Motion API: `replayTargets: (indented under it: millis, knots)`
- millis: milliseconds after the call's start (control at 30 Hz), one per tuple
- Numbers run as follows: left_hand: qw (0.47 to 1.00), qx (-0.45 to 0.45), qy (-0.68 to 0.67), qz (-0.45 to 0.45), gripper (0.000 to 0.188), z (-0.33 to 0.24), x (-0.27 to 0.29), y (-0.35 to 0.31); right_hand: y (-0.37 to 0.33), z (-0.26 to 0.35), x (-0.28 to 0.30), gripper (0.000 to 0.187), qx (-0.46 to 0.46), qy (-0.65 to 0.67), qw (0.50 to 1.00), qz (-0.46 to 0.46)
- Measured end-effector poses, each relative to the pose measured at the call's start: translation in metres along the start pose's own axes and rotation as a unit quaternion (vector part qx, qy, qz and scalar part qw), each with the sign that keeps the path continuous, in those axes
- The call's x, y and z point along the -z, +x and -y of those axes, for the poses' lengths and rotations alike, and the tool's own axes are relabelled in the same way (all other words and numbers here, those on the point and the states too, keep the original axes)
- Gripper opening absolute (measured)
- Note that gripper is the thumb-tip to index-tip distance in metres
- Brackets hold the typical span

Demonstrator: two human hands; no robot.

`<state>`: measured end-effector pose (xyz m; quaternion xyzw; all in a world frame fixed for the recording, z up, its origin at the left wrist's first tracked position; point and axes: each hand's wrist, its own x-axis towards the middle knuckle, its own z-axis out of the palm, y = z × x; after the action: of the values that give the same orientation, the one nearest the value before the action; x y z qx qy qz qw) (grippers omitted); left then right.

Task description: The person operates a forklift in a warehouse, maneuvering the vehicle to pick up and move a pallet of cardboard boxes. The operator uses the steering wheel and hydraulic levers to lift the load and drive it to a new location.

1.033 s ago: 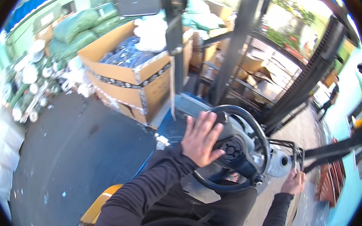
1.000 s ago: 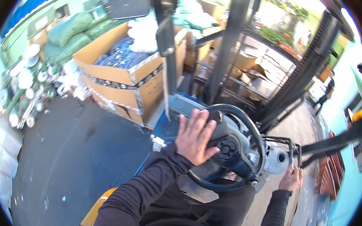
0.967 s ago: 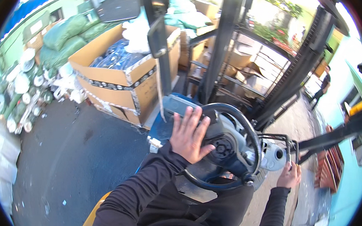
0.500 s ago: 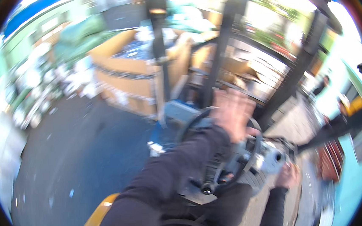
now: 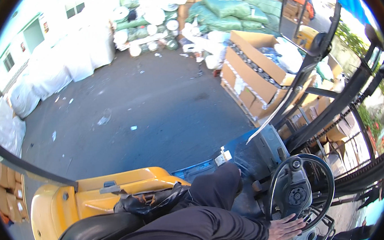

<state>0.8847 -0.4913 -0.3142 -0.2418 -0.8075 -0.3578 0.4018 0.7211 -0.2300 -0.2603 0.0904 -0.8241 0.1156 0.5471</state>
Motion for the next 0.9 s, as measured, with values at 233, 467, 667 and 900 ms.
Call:
replayTargets:
  millis: [233, 467, 667, 900]
  knots:
    - [0.977, 0.095, 0.189, 0.031, 0.109, -0.131, 0.115, -0.124, -0.101, 0.001, 0.174, 0.03, -0.008, 0.0, 0.999, 0.046]
    - [0.963, 0.115, 0.241, -0.035, 0.12, -0.257, 0.254, -0.173, -0.186, 0.006, 0.363, 0.024, -0.106, -0.027, 0.991, 0.076]
    - [0.941, 0.148, 0.3, 0.054, 0.137, -0.38, 0.291, -0.16, -0.227, 0.044, 0.52, 0.031, -0.105, -0.038, 0.988, 0.111]
    - [0.958, 0.132, 0.246, 0.065, 0.109, -0.508, 0.268, -0.182, -0.264, 0.037, 0.632, 0.03, -0.084, -0.018, 0.988, 0.128]
